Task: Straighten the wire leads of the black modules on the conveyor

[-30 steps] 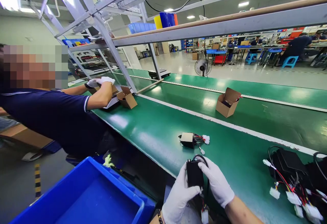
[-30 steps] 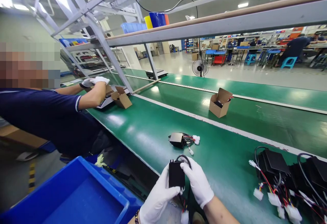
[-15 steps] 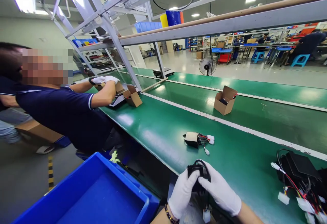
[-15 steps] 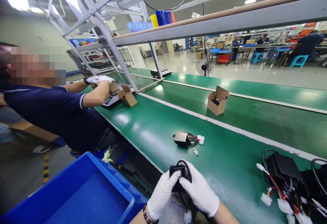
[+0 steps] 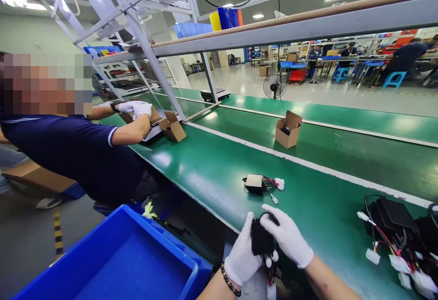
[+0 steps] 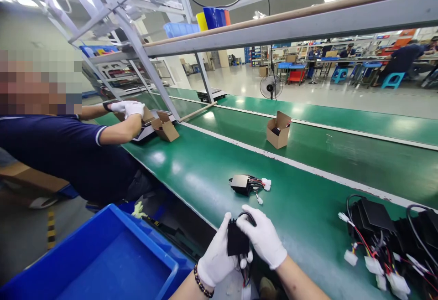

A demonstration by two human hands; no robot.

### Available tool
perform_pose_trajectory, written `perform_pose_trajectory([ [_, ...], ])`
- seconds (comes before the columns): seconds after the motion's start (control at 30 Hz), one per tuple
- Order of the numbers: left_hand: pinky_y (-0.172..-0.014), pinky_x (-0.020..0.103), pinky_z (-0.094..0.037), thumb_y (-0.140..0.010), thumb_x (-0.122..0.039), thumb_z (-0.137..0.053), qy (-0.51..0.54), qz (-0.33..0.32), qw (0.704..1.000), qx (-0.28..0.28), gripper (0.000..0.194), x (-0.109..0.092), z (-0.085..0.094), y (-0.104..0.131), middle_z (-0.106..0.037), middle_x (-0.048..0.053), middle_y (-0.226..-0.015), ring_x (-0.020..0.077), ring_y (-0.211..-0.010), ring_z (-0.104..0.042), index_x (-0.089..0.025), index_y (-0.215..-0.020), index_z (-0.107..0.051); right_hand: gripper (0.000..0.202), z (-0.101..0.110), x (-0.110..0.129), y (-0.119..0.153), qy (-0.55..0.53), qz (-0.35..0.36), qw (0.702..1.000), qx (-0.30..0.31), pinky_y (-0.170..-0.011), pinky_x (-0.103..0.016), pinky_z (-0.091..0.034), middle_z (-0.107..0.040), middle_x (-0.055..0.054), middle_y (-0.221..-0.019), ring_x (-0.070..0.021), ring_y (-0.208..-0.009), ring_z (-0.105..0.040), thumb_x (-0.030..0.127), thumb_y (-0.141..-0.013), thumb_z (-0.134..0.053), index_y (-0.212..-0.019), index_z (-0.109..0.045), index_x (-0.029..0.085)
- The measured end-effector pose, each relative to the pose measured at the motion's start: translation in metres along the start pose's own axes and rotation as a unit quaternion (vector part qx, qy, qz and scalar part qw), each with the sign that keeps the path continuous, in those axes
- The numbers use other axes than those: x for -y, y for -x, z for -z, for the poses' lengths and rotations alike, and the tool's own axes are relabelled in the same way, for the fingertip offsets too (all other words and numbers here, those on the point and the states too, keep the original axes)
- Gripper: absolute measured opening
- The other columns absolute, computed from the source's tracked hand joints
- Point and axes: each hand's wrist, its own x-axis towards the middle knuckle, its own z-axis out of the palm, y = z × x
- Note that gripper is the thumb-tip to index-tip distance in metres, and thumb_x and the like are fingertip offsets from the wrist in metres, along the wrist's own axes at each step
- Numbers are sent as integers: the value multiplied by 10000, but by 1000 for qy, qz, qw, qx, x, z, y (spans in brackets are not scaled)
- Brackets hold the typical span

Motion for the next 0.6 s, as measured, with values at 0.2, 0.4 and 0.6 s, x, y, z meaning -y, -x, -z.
perform_pose_trajectory([
  [0.2,-377,280,-428,-856,-709,-422,52,2,999,-15,651,6,9,-6,-714,116,-853,249,-541,-669,-141,-1103,-622,431,4,-3,-19,22,115,988,-101,-1128,-458,-348,-568,-77,-1329,-234,-1260,-497,446,-987,-333,-1280,-570,237],
  [0.4,-795,460,-548,-877,-625,-466,-59,-103,992,-36,599,1,15,4,-710,112,-1102,299,-1015,-665,-227,-1313,-570,479,-1,17,9,158,174,965,-113,-1091,-499,-359,-526,-113,-1371,-301,-1278,-462,466,-926,-530,-1350,-510,242],
  [0.6,-958,375,-514,-679,-651,-703,-118,-70,990,13,585,9,14,-4,-708,23,-1172,289,-1309,-486,-373,-1192,-665,670,-9,9,44,417,256,871,-44,-862,-506,-493,-492,-164,-1392,-343,-1036,-563,553,-775,-688,-1339,-496,246],
])
